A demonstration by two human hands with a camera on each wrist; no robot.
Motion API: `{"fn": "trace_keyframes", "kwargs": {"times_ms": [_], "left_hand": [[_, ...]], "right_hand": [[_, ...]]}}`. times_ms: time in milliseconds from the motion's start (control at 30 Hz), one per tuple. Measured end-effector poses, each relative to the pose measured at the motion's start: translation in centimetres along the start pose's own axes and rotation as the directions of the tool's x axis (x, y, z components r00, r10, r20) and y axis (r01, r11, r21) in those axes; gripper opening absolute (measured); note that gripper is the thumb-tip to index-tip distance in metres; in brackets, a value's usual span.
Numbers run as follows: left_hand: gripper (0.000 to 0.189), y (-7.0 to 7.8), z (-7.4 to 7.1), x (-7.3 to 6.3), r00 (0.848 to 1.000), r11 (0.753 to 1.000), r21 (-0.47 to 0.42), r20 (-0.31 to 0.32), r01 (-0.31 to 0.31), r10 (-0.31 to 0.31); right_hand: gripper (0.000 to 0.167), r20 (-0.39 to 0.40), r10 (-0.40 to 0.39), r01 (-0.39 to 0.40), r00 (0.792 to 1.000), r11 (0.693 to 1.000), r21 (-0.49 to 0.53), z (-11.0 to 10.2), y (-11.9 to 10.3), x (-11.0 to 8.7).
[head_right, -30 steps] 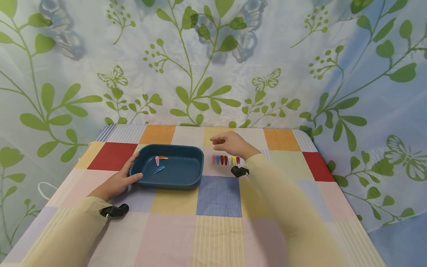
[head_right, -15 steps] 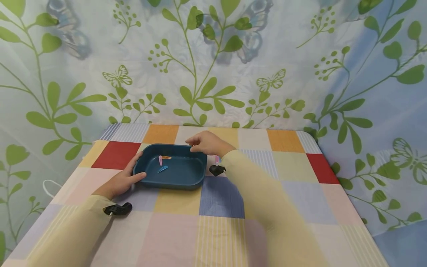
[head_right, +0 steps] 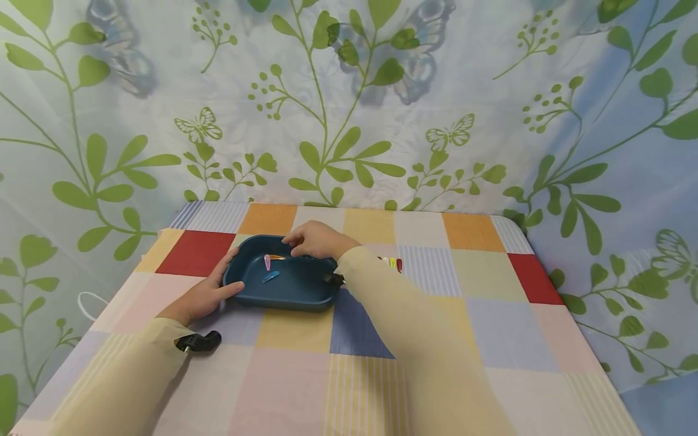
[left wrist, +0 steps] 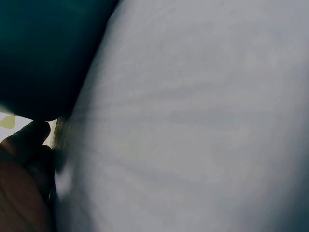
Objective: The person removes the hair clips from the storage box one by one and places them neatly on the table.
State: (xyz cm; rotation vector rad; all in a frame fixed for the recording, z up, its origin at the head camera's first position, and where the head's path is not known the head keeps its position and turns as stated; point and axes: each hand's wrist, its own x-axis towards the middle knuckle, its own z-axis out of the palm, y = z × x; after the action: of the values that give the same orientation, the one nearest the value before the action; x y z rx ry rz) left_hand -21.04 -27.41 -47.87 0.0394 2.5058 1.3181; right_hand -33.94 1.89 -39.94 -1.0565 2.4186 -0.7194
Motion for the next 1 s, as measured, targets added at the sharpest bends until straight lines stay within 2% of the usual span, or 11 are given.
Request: {"fn": "trace_keyframes", "kwargs": {"times_ms": [267, 567, 1000], "left_hand": [[0.099, 0.0, 0.0, 0.1, 1.0, 1.0, 0.0, 0.001, -0.004, 0.004], [0.096, 0.3, 0.0, -0.1, 1.0, 1.0, 0.014, 0.004, 0.005, -0.005], [0.095, -0.1, -0.2, 0.0, 1.0, 1.0, 0.01, 0.004, 0.014, -0.014]], "right_hand": [[0.041, 0.027, -0.029, 0.03, 0.999, 0.999, -0.044, 1.1, -0.8, 1.7], [0.038, 0.07, -0.014, 0.017, 0.997, 0.999, -0.05, 2.5, -2.0, 2.8], [0.039, 0.102, -0.007, 0.014, 0.995, 0.997, -0.073, 4.4, -1.4, 4.4]]}}
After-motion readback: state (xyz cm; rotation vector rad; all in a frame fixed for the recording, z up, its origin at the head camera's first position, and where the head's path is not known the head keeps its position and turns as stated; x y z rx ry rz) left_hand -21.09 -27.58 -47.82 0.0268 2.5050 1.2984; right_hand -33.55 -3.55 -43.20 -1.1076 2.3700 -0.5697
